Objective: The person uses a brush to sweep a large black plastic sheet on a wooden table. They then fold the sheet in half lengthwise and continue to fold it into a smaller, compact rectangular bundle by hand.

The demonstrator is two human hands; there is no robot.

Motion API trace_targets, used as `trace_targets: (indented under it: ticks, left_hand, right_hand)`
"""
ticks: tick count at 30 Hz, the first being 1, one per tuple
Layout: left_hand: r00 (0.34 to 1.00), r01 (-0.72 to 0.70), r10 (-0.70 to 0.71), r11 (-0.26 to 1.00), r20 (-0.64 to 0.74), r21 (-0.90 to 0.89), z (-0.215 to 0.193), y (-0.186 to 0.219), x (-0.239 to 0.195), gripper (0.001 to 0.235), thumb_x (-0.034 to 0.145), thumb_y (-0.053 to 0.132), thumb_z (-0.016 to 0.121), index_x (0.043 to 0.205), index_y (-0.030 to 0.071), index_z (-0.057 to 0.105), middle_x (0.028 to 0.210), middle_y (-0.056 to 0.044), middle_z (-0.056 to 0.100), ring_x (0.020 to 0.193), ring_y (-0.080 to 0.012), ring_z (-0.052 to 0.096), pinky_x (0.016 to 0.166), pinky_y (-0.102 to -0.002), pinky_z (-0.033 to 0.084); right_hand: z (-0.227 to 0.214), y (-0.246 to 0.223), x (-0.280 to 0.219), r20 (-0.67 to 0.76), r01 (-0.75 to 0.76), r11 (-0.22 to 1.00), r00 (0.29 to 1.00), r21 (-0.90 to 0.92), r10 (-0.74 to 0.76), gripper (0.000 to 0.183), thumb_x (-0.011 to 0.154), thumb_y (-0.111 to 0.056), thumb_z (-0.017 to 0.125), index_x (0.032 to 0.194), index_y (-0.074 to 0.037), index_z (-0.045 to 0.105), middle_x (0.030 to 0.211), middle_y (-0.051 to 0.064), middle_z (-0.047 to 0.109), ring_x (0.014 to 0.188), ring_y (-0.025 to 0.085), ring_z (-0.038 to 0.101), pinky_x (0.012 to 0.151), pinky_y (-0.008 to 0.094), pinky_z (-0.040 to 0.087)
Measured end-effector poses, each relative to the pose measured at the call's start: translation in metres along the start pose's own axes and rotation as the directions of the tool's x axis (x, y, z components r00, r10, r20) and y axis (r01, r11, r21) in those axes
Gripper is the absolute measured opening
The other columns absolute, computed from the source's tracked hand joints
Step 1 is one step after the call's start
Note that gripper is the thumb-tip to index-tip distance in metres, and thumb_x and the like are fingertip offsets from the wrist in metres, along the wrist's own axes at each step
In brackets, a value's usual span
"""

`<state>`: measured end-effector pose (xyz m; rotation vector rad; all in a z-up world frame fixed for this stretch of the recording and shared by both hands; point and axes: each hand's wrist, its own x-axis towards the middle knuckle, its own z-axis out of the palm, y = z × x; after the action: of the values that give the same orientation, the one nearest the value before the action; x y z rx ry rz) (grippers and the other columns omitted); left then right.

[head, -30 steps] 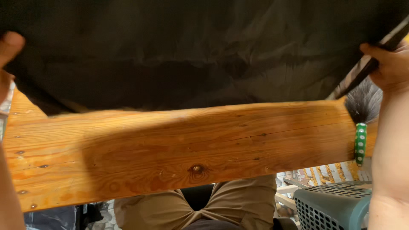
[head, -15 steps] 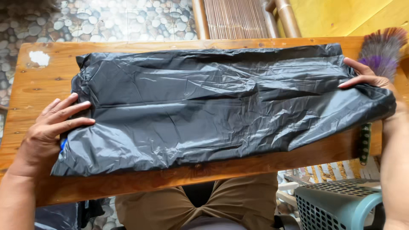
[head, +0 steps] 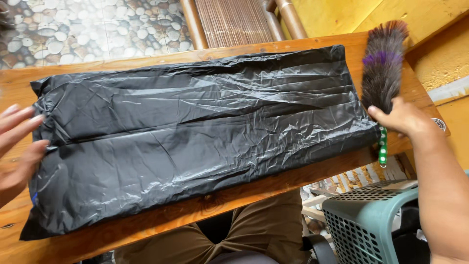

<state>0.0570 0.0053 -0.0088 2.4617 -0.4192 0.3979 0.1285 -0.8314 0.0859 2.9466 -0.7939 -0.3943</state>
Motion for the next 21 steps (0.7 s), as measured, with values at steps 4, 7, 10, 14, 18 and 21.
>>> trace_targets:
  ticks: [4,7,10,14,18,21]
  left_hand:
    - [0.977,-0.212,0.185,0.904,0.108,0.372,0.006,0.072,0.066,0.066,0.096,0.043,0.061,0.150,0.004,0.061,0.159,-0.025,0.056,0.152,-0.0407,0.048,0.124,-0.055,0.034]
    - [0.957,-0.103,-0.031,0.894,0.289,0.437,0.018,0.073,0.089,0.086,0.094,0.069,0.040,0.160,0.014,0.040,0.169,-0.018,0.033,0.159,-0.0290,0.022,0.127,-0.049,0.013]
    - [0.934,-0.015,-0.145,0.896,0.326,0.443,0.029,0.062,0.093,0.090,0.093,0.076,0.035,0.161,0.017,0.035,0.170,-0.016,0.027,0.159,-0.0276,0.018,0.126,-0.048,0.009]
    - [0.931,0.061,-0.206,0.902,0.301,0.428,0.043,0.051,0.084,0.087,0.094,0.075,0.035,0.161,0.020,0.037,0.170,-0.014,0.030,0.158,-0.0277,0.019,0.127,-0.047,0.008]
    - [0.950,0.032,-0.162,0.902,0.267,0.431,0.048,0.045,0.078,0.085,0.096,0.073,0.036,0.160,0.018,0.042,0.167,-0.017,0.035,0.157,-0.0309,0.024,0.125,-0.050,0.012]
    - [0.962,0.000,-0.120,0.898,0.245,0.439,0.052,0.043,0.076,0.086,0.098,0.072,0.036,0.160,0.013,0.043,0.166,-0.018,0.038,0.156,-0.0330,0.027,0.124,-0.051,0.016]
  right_hand:
    - [0.005,-0.011,-0.021,0.214,-0.067,0.993,0.973,-0.094,0.086,0.076,0.102,-0.058,0.045,0.150,0.002,0.043,0.121,0.033,0.076,0.084,0.046,0.081,0.087,0.053,0.053]
    - [0.029,0.010,0.000,0.180,-0.008,0.998,0.984,-0.060,0.018,0.069,0.104,-0.046,0.044,0.150,0.005,0.044,0.134,0.036,0.064,0.104,0.051,0.068,0.097,0.055,0.048]
    - [0.028,0.010,-0.009,0.082,0.007,1.000,0.997,0.018,-0.009,0.066,0.105,-0.039,0.036,0.145,0.013,0.047,0.143,0.046,0.052,0.129,0.060,0.053,0.103,0.061,0.042]
    - [0.038,0.017,-0.022,-0.225,0.055,0.995,0.974,0.084,-0.035,0.051,0.111,-0.032,0.038,0.126,0.015,0.051,0.116,0.055,0.063,0.106,0.070,0.059,0.089,0.068,0.042]
    - [-0.020,-0.087,-0.137,-0.176,0.112,0.985,0.980,0.130,-0.088,0.072,0.108,-0.037,0.041,0.165,0.004,0.027,0.129,0.051,0.058,0.115,0.066,0.057,0.095,0.068,0.043]
    - [-0.024,-0.138,-0.198,-0.051,0.182,0.964,0.983,0.195,-0.176,0.069,0.101,-0.037,0.041,0.165,-0.014,0.028,0.120,0.045,0.063,0.105,0.065,0.061,0.092,0.067,0.044]
